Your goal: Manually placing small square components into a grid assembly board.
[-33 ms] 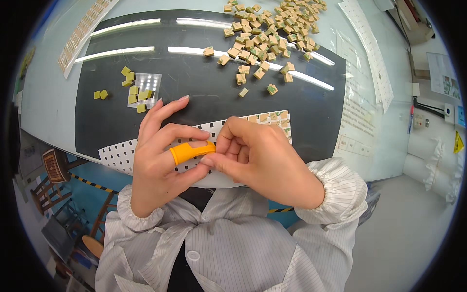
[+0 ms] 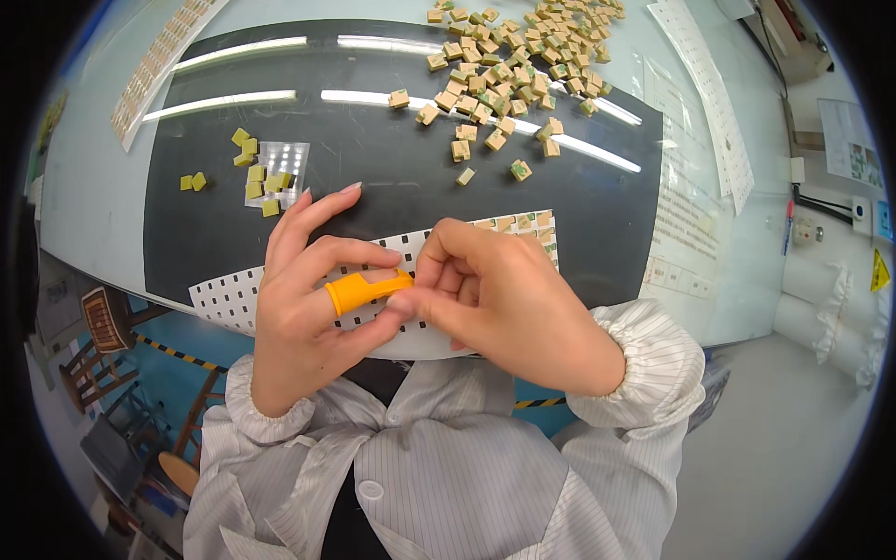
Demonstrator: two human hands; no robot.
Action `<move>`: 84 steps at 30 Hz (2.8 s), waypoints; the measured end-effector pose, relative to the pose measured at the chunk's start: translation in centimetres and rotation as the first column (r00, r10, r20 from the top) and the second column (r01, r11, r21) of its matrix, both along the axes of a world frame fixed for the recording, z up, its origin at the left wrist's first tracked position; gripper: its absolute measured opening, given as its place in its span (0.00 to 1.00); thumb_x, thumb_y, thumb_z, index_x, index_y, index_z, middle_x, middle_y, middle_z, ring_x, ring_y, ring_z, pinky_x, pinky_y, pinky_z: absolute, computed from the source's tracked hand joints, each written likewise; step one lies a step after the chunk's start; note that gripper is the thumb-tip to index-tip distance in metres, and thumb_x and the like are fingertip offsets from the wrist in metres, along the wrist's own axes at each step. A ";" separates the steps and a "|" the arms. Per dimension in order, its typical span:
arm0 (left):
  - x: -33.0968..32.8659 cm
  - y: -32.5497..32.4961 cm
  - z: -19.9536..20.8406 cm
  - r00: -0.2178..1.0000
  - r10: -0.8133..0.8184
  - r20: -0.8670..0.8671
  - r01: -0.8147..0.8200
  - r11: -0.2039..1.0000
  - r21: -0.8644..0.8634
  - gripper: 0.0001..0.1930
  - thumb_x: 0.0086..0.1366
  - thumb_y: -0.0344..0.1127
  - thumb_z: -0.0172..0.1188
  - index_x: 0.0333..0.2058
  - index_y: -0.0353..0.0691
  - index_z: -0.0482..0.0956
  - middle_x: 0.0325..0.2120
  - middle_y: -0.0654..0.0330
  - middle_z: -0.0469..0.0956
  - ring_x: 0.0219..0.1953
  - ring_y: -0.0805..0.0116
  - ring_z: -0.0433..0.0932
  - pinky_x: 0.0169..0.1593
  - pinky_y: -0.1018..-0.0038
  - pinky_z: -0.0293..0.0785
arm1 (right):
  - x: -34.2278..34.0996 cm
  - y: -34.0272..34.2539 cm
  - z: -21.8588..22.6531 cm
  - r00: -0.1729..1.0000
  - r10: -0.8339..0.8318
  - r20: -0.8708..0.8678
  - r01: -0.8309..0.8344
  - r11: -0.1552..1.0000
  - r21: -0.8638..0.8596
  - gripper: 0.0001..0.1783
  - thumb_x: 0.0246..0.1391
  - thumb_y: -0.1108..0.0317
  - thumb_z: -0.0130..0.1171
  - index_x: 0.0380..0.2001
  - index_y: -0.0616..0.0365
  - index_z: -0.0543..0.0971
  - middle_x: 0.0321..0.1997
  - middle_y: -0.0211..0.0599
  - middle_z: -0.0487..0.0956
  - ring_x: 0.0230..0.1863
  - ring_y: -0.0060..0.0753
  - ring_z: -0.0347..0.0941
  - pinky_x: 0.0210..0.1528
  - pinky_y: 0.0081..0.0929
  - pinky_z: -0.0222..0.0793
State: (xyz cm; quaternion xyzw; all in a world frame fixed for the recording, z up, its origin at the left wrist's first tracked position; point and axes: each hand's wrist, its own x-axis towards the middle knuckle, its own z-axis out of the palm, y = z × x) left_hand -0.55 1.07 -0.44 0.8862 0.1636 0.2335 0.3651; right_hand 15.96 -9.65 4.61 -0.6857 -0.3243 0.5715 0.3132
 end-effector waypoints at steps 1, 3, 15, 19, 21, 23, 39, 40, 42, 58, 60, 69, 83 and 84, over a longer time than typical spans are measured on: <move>0.0 0.0 0.0 1.000 -0.001 0.001 0.001 1.000 0.002 0.11 0.40 0.30 0.73 0.27 0.43 0.84 0.34 0.68 0.81 0.57 0.52 0.72 0.63 0.48 0.58 | 0.3 0.2 0.1 0.998 -0.054 0.023 0.055 0.998 -0.027 0.09 0.56 0.73 0.62 0.29 0.61 0.71 0.25 0.26 0.76 0.26 0.12 0.74 0.23 0.11 0.69; 0.0 0.0 0.1 1.000 -0.009 -0.002 0.009 1.000 -0.012 0.11 0.40 0.30 0.73 0.26 0.43 0.84 0.34 0.68 0.81 0.57 0.52 0.72 0.63 0.48 0.58 | 0.9 0.0 -0.2 0.989 -0.141 0.052 0.141 0.990 -0.006 0.11 0.53 0.73 0.66 0.31 0.61 0.72 0.26 0.27 0.75 0.25 0.11 0.73 0.23 0.10 0.67; 0.0 -0.1 0.1 1.000 -0.014 0.023 0.015 1.000 -0.006 0.12 0.41 0.29 0.72 0.28 0.42 0.83 0.35 0.67 0.81 0.57 0.52 0.71 0.63 0.48 0.57 | 0.9 -0.9 -0.5 0.938 0.043 0.344 -0.160 0.934 0.321 0.04 0.53 0.75 0.63 0.32 0.63 0.79 0.28 0.30 0.78 0.26 0.14 0.73 0.26 0.15 0.69; -0.1 -0.1 0.1 1.000 -0.024 0.015 0.024 1.000 0.007 0.12 0.41 0.28 0.72 0.28 0.41 0.83 0.35 0.67 0.81 0.57 0.52 0.71 0.63 0.48 0.57 | 1.4 -1.1 -0.6 0.828 -0.168 0.535 -0.045 0.931 0.361 0.04 0.54 0.77 0.61 0.33 0.65 0.79 0.28 0.31 0.79 0.26 0.14 0.73 0.29 0.14 0.69; -0.1 -0.1 0.1 1.000 -0.024 0.006 0.024 1.000 0.020 0.12 0.41 0.28 0.72 0.28 0.41 0.83 0.36 0.66 0.81 0.58 0.52 0.71 0.63 0.48 0.57 | 1.6 -1.4 -1.3 0.586 -0.363 0.724 -0.005 0.892 0.451 0.05 0.53 0.81 0.60 0.35 0.64 0.79 0.29 0.31 0.79 0.26 0.14 0.72 0.29 0.13 0.68; 0.0 -0.1 0.1 1.000 -0.027 0.006 0.026 0.999 0.022 0.12 0.41 0.28 0.72 0.28 0.41 0.83 0.37 0.66 0.81 0.58 0.52 0.70 0.63 0.47 0.57 | 1.4 -2.2 -1.3 0.569 -0.369 0.735 0.000 0.894 0.448 0.07 0.52 0.82 0.60 0.35 0.64 0.79 0.29 0.32 0.78 0.25 0.15 0.71 0.28 0.14 0.67; 0.0 -0.1 -0.1 1.000 -0.026 0.013 0.025 0.999 0.032 0.12 0.41 0.28 0.72 0.28 0.40 0.83 0.37 0.65 0.81 0.58 0.52 0.71 0.64 0.48 0.56 | -3.4 -6.4 -2.3 0.624 -0.240 0.744 -0.159 0.893 0.421 0.11 0.41 0.78 0.70 0.31 0.61 0.80 0.29 0.34 0.76 0.27 0.33 0.75 0.27 0.26 0.72; 0.0 -0.1 -0.1 0.999 -0.028 0.016 0.028 0.999 0.031 0.12 0.41 0.28 0.72 0.29 0.40 0.83 0.37 0.65 0.81 0.58 0.52 0.71 0.64 0.48 0.56 | -3.4 -6.5 -2.3 0.624 -0.234 0.746 -0.161 0.895 0.415 0.11 0.41 0.78 0.70 0.31 0.61 0.80 0.29 0.34 0.76 0.27 0.33 0.75 0.27 0.26 0.71; -0.1 -0.1 0.0 1.000 -0.027 0.012 0.027 0.999 0.031 0.12 0.41 0.29 0.72 0.29 0.40 0.83 0.37 0.65 0.81 0.58 0.52 0.71 0.64 0.48 0.56 | -3.4 -6.5 -2.2 0.628 -0.230 0.743 -0.146 0.903 0.403 0.11 0.41 0.78 0.70 0.31 0.61 0.80 0.29 0.34 0.76 0.27 0.32 0.75 0.27 0.26 0.71; -0.1 0.0 -0.1 0.999 -0.031 0.015 0.031 0.999 0.028 0.12 0.41 0.28 0.72 0.29 0.40 0.83 0.37 0.65 0.81 0.58 0.52 0.70 0.64 0.48 0.56 | -3.9 -6.4 -2.2 0.597 -0.261 0.758 -0.136 0.899 0.417 0.11 0.41 0.77 0.70 0.31 0.61 0.80 0.28 0.34 0.76 0.27 0.32 0.75 0.27 0.26 0.71; -0.1 -0.1 -0.1 0.999 -0.029 0.014 0.028 0.999 0.028 0.12 0.41 0.28 0.72 0.29 0.41 0.83 0.37 0.65 0.81 0.58 0.52 0.70 0.64 0.48 0.56 | -3.9 -6.4 -2.2 0.596 -0.260 0.759 -0.139 0.898 0.417 0.11 0.41 0.77 0.70 0.31 0.61 0.80 0.28 0.34 0.76 0.27 0.32 0.75 0.28 0.26 0.71; 0.0 -0.1 -0.1 0.999 -0.032 0.029 0.031 0.999 0.039 0.10 0.42 0.28 0.70 0.27 0.37 0.81 0.37 0.64 0.79 0.57 0.52 0.69 0.62 0.46 0.59 | -3.5 -6.0 -2.0 0.650 -0.255 0.716 -0.062 0.921 0.384 0.09 0.42 0.78 0.69 0.27 0.61 0.78 0.26 0.33 0.76 0.24 0.29 0.74 0.25 0.23 0.71; 0.0 0.0 0.0 0.998 -0.047 0.034 0.046 0.998 0.043 0.10 0.43 0.29 0.70 0.27 0.37 0.81 0.37 0.64 0.79 0.57 0.51 0.69 0.61 0.45 0.59 | -1.2 -4.9 -0.7 0.915 -0.214 0.343 0.087 0.933 0.350 0.06 0.50 0.76 0.66 0.28 0.63 0.77 0.24 0.29 0.77 0.21 0.12 0.69 0.21 0.11 0.63; 0.0 0.0 -0.1 0.999 -0.044 0.031 0.043 0.998 0.043 0.10 0.43 0.29 0.70 0.27 0.37 0.81 0.37 0.64 0.79 0.57 0.51 0.69 0.61 0.45 0.59 | -1.0 -4.2 -0.4 0.960 -0.256 0.115 0.226 0.948 0.223 0.06 0.53 0.74 0.63 0.29 0.64 0.76 0.26 0.31 0.78 0.22 0.14 0.71 0.22 0.12 0.65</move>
